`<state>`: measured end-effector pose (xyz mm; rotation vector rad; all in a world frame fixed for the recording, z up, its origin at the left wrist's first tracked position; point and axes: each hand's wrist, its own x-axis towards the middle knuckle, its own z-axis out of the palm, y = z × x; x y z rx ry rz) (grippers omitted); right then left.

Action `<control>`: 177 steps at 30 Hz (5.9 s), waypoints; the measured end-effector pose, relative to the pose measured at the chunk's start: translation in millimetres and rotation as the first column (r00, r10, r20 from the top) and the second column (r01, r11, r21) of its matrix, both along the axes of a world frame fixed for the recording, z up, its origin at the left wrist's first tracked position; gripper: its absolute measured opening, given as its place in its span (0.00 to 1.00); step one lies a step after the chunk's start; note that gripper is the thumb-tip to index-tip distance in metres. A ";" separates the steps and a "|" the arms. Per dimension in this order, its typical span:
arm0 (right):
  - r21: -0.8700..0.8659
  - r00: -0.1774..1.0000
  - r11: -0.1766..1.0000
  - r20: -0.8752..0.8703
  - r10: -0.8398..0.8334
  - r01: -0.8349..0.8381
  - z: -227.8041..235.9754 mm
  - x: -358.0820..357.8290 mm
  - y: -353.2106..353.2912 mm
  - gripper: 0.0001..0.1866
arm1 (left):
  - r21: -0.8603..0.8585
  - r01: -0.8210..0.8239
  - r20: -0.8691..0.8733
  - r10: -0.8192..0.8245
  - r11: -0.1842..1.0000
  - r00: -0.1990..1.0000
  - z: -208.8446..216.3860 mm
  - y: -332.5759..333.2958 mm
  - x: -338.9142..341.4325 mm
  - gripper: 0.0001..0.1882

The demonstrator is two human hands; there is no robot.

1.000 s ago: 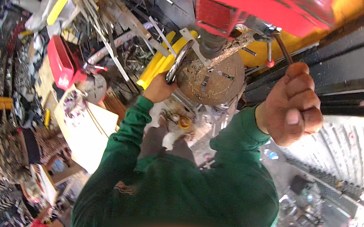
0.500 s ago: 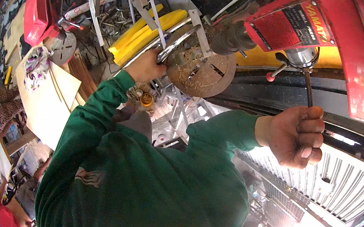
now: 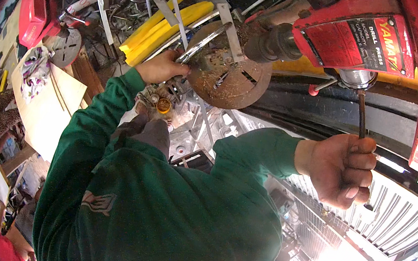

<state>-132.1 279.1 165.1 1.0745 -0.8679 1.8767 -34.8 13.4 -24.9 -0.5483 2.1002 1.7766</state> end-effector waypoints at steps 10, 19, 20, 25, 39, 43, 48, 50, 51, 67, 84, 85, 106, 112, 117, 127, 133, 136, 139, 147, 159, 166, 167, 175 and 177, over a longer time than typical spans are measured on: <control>0.153 0.984 0.975 0.101 0.149 -0.164 37.7 -15.3 16.6 0.17 | -0.395 0.087 -0.228 -0.189 0.915 0.955 -5.4 -15.7 -12.0 0.20; 0.186 0.994 0.979 0.092 0.062 -0.079 35.2 -16.3 22.3 0.20 | -0.595 0.219 -0.392 -0.517 0.773 0.761 -17.3 -36.3 -30.0 0.17; 0.214 0.995 0.973 0.060 0.079 -0.090 33.1 -15.1 21.7 0.20 | -0.550 0.221 -0.367 -0.471 0.806 0.802 -16.5 -36.1 -29.0 0.17; 0.157 1.000 0.988 0.008 0.012 -0.013 23.3 -11.3 14.7 0.19 | -0.406 0.175 -0.230 -0.286 0.897 0.930 -11.5 -32.5 -28.2 0.19; -0.013 1.000 1.000 0.027 -0.016 0.016 14.8 -3.2 0.8 0.19 | -0.521 0.211 -0.114 -0.312 0.827 0.943 11.4 -30.9 -28.4 0.22; -0.018 1.000 1.000 0.017 -0.023 0.023 10.7 -2.6 1.8 0.18 | -0.455 0.196 -0.165 -0.299 0.869 0.940 4.1 -31.7 -28.5 0.22; 0.102 0.998 0.995 -0.057 0.028 -0.022 4.5 -3.6 7.5 0.13 | -0.441 0.203 -0.171 -0.303 0.874 0.937 -2.0 -33.6 -30.6 0.21; 0.108 0.998 0.994 -0.057 0.014 -0.008 1.7 -3.6 9.4 0.13 | -0.490 0.223 -0.118 -0.318 0.843 0.941 -3.0 -33.3 -30.5 0.21; 0.084 0.998 0.996 -0.055 -0.015 0.020 0.4 -3.9 9.9 0.13 | -0.477 0.209 -0.141 -0.309 0.854 0.941 -3.4 -33.0 -30.2 0.21; -0.040 1.000 0.999 -0.018 -0.017 0.016 -1.8 0.6 -2.4 0.15 | -0.456 0.167 -0.188 -0.278 0.874 0.942 -1.1 -30.1 -28.5 0.23; 0.075 0.996 0.997 -0.078 0.037 -0.031 -15.5 -1.8 7.7 0.11 | -0.295 0.180 0.004 -0.187 0.939 0.982 12.1 -28.3 -28.7 0.21; 0.073 0.994 0.995 -0.086 0.069 -0.063 -16.8 -1.8 7.4 0.11 | -0.292 0.136 -0.015 -0.146 0.947 0.989 12.2 -25.6 -27.3 0.21; -0.004 0.980 0.987 -0.120 0.160 -0.162 -10.5 -4.4 2.7 0.15 | -0.467 -0.165 -0.416 -0.051 0.869 0.908 -31.4 5.1 -19.8 0.22; 0.001 0.980 0.990 -0.144 0.137 -0.138 -9.0 -7.2 2.2 0.15 | -0.461 -0.207 -0.430 -0.013 0.863 0.903 -25.2 8.4 -19.8 0.16; 0.084 0.960 0.983 -0.218 0.177 -0.162 -9.6 -14.1 5.3 0.15 | -0.462 -0.190 -0.383 -0.002 0.866 0.924 -21.2 6.6 -16.8 0.17; -0.076 0.964 0.975 -0.189 0.189 -0.206 -7.3 -2.3 -6.0 0.17 | -0.499 -0.240 -0.438 -0.003 0.833 0.899 -24.5 7.0 -16.1 0.17; -0.079 0.966 0.978 -0.185 0.178 -0.195 -17.2 -5.9 1.7 0.18 | -0.459 -0.203 -0.371 0.021 0.865 0.928 -19.0 10.9 -14.7 0.16; -0.038 0.969 0.984 -0.186 0.163 -0.173 -20.2 -5.9 1.9 0.18 | -0.412 -0.230 -0.408 0.047 0.882 0.912 -21.5 10.0 -14.7 0.16; -0.175 0.976 0.966 -0.143 0.164 -0.188 -20.1 -2.1 -6.3 0.17 | -0.529 -0.212 -0.407 -0.026 0.822 0.913 -25.3 7.3 -15.9 0.16; -0.076 0.978 0.985 -0.149 0.144 -0.157 -14.1 -5.4 -3.3 0.17 | -0.586 -0.159 -0.324 -0.049 0.795 0.945 -18.2 13.1 -16.7 0.21; -0.048 0.992 0.992 0.057 0.116 -0.113 -7.8 8.3 1.6 0.14 | -0.574 -0.275 -0.428 0.004 0.771 0.904 -16.4 50.4 -2.3 0.22; -0.081 0.989 0.986 0.015 0.147 -0.146 -15.8 7.6 1.6 0.15 | -0.543 -0.158 -0.318 -0.027 0.824 0.948 -12.0 44.3 -6.5 0.21; -0.118 0.992 0.985 0.008 0.130 -0.128 -18.8 7.8 -1.2 0.16 | -0.625 -0.102 -0.256 -0.080 0.774 0.963 -13.2 41.3 -7.6 0.21; -0.090 0.983 0.982 -0.088 0.160 -0.168 -25.7 1.6 -1.8 0.18 | -0.567 -0.146 -0.376 -0.097 0.811 0.922 -17.8 39.7 -5.6 0.23; -0.118 0.987 0.981 -0.059 0.149 -0.156 -21.3 4.2 -1.5 0.19 | -0.558 -0.096 -0.272 -0.073 0.824 0.960 -13.5 42.1 -5.2 0.24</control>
